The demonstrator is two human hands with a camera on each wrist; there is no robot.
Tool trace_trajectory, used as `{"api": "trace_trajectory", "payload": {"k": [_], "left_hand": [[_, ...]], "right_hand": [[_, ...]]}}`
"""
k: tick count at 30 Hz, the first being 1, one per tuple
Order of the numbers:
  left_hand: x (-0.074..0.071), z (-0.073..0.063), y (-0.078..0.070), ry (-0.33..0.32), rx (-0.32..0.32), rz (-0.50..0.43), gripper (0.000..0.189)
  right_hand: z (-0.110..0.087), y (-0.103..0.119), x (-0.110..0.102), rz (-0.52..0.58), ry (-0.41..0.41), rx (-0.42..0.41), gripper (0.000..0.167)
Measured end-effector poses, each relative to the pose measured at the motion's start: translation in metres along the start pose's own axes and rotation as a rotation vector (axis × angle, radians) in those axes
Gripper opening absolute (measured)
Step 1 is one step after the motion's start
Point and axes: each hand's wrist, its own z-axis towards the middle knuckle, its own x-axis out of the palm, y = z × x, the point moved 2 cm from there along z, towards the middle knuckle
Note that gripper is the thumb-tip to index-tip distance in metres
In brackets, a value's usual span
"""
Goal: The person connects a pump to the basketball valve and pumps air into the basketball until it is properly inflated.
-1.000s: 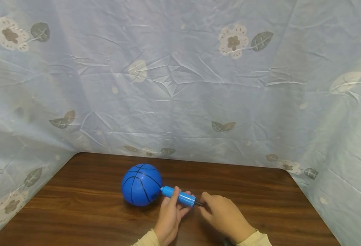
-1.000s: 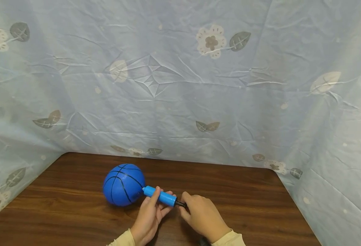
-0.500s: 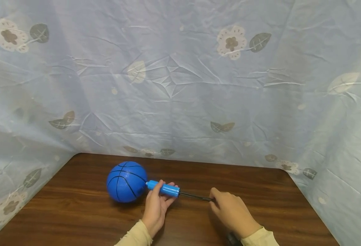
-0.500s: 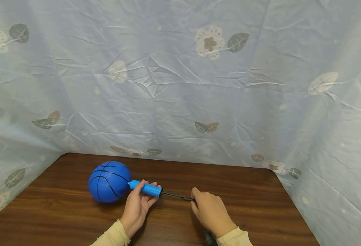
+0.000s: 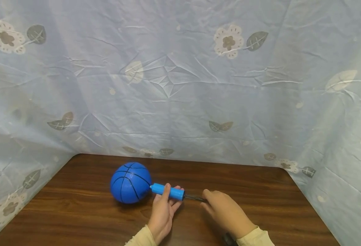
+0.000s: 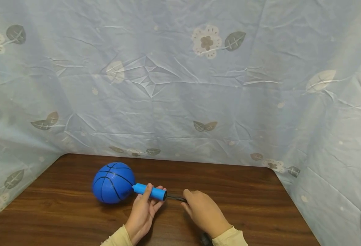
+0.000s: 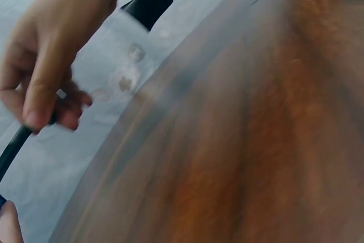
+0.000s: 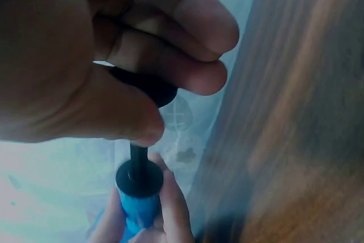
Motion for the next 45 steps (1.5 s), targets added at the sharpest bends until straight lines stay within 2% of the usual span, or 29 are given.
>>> {"api": "trace_trajectory", "payload": {"k": [10, 19, 27, 31, 35, 38, 41, 45], "left_hand": [[0.014, -0.015, 0.015, 0.055, -0.025, -0.003, 0.065], [0.014, -0.012, 0.02, 0.07, -0.063, -0.004, 0.066], [0.011, -0.012, 0.02, 0.088, -0.078, -0.018, 0.071], [0.009, -0.011, 0.021, 0.091, -0.082, -0.014, 0.074], [0.008, -0.011, 0.022, 0.095, -0.087, 0.0, 0.075], [0.009, -0.01, 0.022, 0.121, -0.081, 0.011, 0.077], [0.01, -0.009, 0.02, 0.164, -0.079, 0.015, 0.078], [0.01, -0.009, 0.018, 0.215, -0.13, 0.072, 0.07]], "right_hand": [[0.003, 0.011, 0.014, 0.092, 0.018, -0.039, 0.015], [0.002, 0.006, 0.017, 0.05, 0.013, 0.035, 0.018], [0.001, 0.004, 0.018, 0.084, 0.041, 0.105, 0.017], [0.001, 0.005, 0.02, 0.054, 0.023, 0.103, 0.02], [0.001, 0.008, 0.021, 0.063, 0.001, 0.089, 0.031], [0.002, 0.007, 0.024, 0.075, -0.001, 0.086, 0.035], [0.003, 0.004, 0.027, 0.064, -0.016, 0.088, 0.032], [0.002, -0.005, 0.027, 0.084, -0.036, 0.102, 0.026]]}}
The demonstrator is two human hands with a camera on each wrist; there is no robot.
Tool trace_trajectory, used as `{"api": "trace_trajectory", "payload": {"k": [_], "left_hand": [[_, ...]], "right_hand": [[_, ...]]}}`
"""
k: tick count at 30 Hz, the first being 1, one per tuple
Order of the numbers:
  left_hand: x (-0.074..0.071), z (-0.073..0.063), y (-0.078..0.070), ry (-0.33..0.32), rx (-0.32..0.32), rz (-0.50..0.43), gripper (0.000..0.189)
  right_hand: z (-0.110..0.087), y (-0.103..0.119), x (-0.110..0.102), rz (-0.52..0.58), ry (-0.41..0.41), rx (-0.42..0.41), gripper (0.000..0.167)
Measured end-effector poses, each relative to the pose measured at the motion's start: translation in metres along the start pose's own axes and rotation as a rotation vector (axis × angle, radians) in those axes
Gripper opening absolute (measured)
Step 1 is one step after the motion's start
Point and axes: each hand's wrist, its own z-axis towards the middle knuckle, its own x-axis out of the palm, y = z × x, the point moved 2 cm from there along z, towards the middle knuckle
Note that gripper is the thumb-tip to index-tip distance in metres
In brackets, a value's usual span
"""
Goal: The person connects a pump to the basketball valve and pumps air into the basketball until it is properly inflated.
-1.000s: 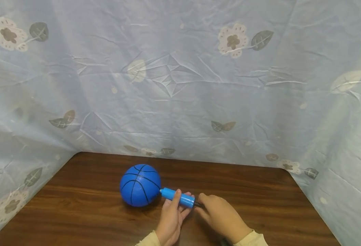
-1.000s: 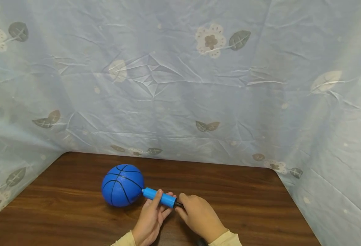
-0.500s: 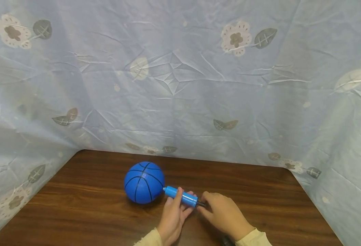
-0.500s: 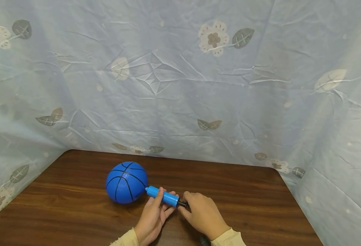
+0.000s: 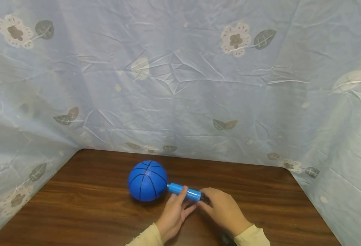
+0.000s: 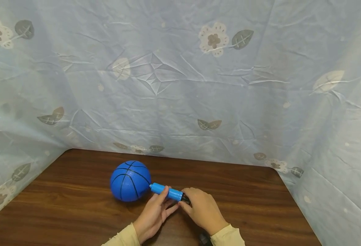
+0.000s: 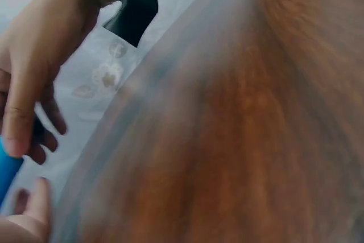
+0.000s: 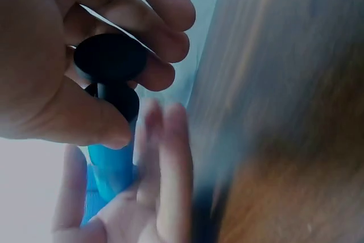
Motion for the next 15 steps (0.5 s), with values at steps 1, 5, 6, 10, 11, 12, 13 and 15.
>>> {"api": "trace_trajectory", "payload": {"k": [1, 5, 6, 10, 11, 12, 13, 15], "left_hand": [[-0.001, -0.001, -0.001, 0.012, -0.025, 0.033, 0.066], [-0.007, -0.014, -0.014, 0.174, -0.124, 0.262, 0.053], [-0.008, -0.019, -0.021, 0.242, -0.114, 0.348, 0.05], [-0.011, -0.038, -0.062, 0.424, 0.197, 0.832, 0.037], [-0.013, -0.041, -0.074, 0.413, 0.336, 0.998, 0.036], [-0.015, -0.043, -0.086, 0.376, 0.47, 1.165, 0.038], [-0.018, -0.043, -0.097, 0.316, 0.586, 1.324, 0.042], [-0.029, -0.041, -0.114, 0.181, 0.732, 1.589, 0.058]], "right_hand": [[0.001, -0.002, 0.0, 0.016, 0.002, 0.007, 0.025], [0.002, -0.013, -0.002, 0.067, 0.019, 0.041, 0.026], [0.002, -0.016, -0.002, 0.079, 0.029, 0.049, 0.027], [0.002, -0.027, 0.0, 0.09, 0.067, 0.063, 0.027], [0.002, -0.029, 0.0, 0.092, 0.076, 0.061, 0.027], [0.002, -0.031, 0.001, 0.089, 0.086, 0.057, 0.027], [0.002, -0.032, 0.001, 0.086, 0.09, 0.053, 0.027], [0.004, -0.034, 0.002, 0.086, 0.1, 0.043, 0.028]]}}
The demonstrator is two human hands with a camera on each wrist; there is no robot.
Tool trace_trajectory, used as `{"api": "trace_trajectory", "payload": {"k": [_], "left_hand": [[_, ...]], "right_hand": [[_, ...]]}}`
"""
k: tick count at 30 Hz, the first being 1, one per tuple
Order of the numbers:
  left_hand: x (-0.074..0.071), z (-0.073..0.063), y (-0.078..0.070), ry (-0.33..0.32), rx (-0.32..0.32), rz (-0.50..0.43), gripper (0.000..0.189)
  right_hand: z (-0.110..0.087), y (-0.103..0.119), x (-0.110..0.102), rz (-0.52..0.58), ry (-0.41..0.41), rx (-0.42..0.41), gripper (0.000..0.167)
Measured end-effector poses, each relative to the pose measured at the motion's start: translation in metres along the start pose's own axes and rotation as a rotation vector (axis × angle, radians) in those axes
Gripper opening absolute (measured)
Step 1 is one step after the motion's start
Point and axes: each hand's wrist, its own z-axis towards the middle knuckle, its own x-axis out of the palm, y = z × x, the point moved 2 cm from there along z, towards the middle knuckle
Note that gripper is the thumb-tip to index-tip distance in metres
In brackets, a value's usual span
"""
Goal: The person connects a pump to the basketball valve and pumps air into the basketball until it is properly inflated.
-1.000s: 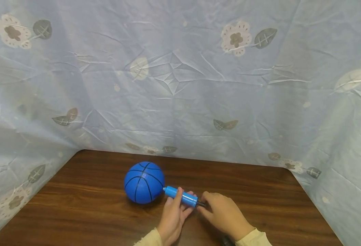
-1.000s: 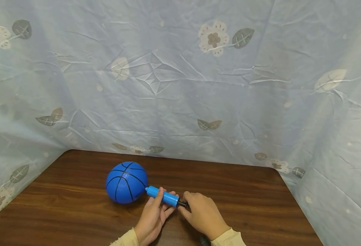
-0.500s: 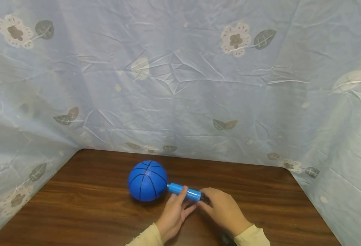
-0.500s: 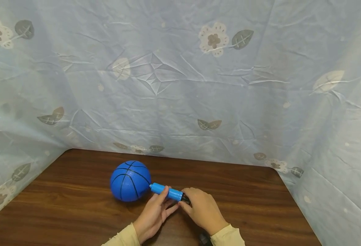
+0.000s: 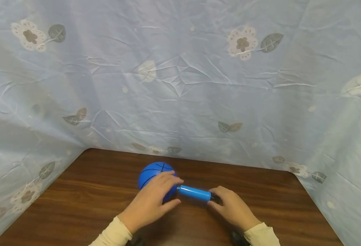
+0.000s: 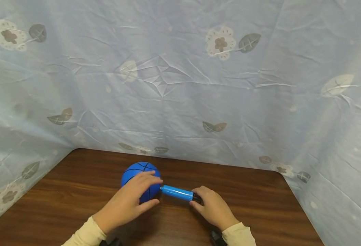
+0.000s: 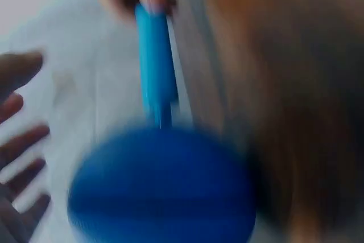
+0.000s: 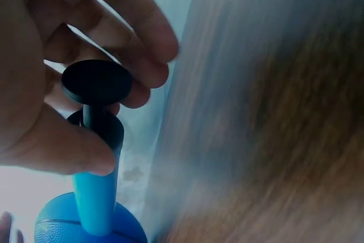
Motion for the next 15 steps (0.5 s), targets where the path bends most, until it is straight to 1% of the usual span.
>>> {"api": "trace_trajectory", "payload": {"k": [1, 2, 4, 6, 8, 9, 12, 15], "left_hand": [[-0.004, 0.001, 0.008, -0.012, 0.0, 0.105, 0.069], [-0.007, 0.002, 0.016, -0.003, -0.013, 0.176, 0.079], [-0.007, 0.003, 0.033, 0.035, -0.057, 0.251, 0.096], [-0.005, 0.003, 0.046, 0.06, -0.103, 0.269, 0.103], [-0.003, 0.004, 0.053, 0.055, -0.124, 0.264, 0.102], [-0.001, 0.004, 0.056, 0.044, -0.123, 0.258, 0.101], [0.003, 0.004, 0.057, 0.012, -0.111, 0.265, 0.099], [0.007, 0.004, 0.055, -0.021, -0.094, 0.284, 0.097]], "right_hand": [[0.0, -0.001, 0.0, 0.004, 0.001, -0.003, 0.028], [0.001, -0.001, 0.001, 0.01, 0.003, -0.004, 0.028], [0.004, -0.002, 0.003, 0.047, 0.014, -0.003, 0.029], [0.007, 0.0, 0.005, 0.097, 0.023, -0.007, 0.032], [0.011, 0.001, 0.008, 0.153, 0.027, -0.002, 0.039], [0.012, 0.002, 0.008, 0.175, 0.028, 0.0, 0.043], [0.016, 0.003, 0.008, 0.2, 0.013, 0.0, 0.044], [0.019, 0.002, 0.005, 0.177, -0.007, -0.008, 0.037]]}}
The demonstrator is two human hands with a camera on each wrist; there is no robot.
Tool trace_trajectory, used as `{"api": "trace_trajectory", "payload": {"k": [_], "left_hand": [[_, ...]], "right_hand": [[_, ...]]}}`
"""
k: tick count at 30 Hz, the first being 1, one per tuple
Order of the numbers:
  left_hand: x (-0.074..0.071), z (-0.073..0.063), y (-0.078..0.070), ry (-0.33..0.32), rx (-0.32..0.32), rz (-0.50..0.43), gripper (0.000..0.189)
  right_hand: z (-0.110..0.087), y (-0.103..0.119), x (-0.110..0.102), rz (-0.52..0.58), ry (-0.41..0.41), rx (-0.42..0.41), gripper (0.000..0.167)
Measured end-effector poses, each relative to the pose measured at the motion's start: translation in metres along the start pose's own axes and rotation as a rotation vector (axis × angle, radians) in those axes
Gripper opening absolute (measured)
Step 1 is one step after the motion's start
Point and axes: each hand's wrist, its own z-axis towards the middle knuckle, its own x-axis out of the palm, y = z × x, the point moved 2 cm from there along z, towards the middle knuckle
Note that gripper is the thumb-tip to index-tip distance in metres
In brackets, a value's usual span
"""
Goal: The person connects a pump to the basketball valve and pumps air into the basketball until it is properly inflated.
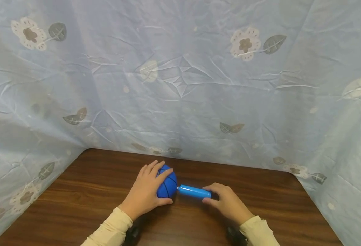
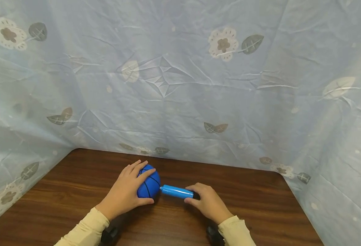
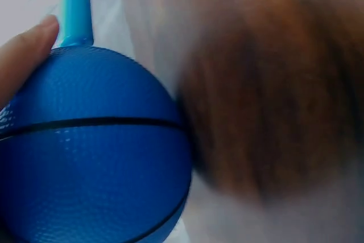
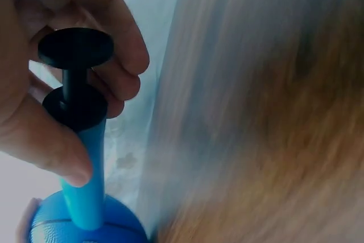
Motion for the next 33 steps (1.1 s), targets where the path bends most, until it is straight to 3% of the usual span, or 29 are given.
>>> {"api": "trace_trajectory", "payload": {"k": [8, 18, 33], "left_hand": [[0.004, -0.003, -0.011, -0.095, -0.011, 0.038, 0.092], [0.0, -0.006, -0.013, -0.11, -0.07, -0.034, 0.087], [-0.001, -0.006, -0.018, -0.076, -0.113, -0.094, 0.085]], "right_hand": [[-0.005, -0.005, -0.013, -0.079, 0.0, -0.051, 0.041], [-0.012, -0.003, -0.026, -0.182, -0.054, -0.17, 0.039], [-0.026, -0.009, -0.038, -0.195, -0.1, -0.247, 0.038]]}}
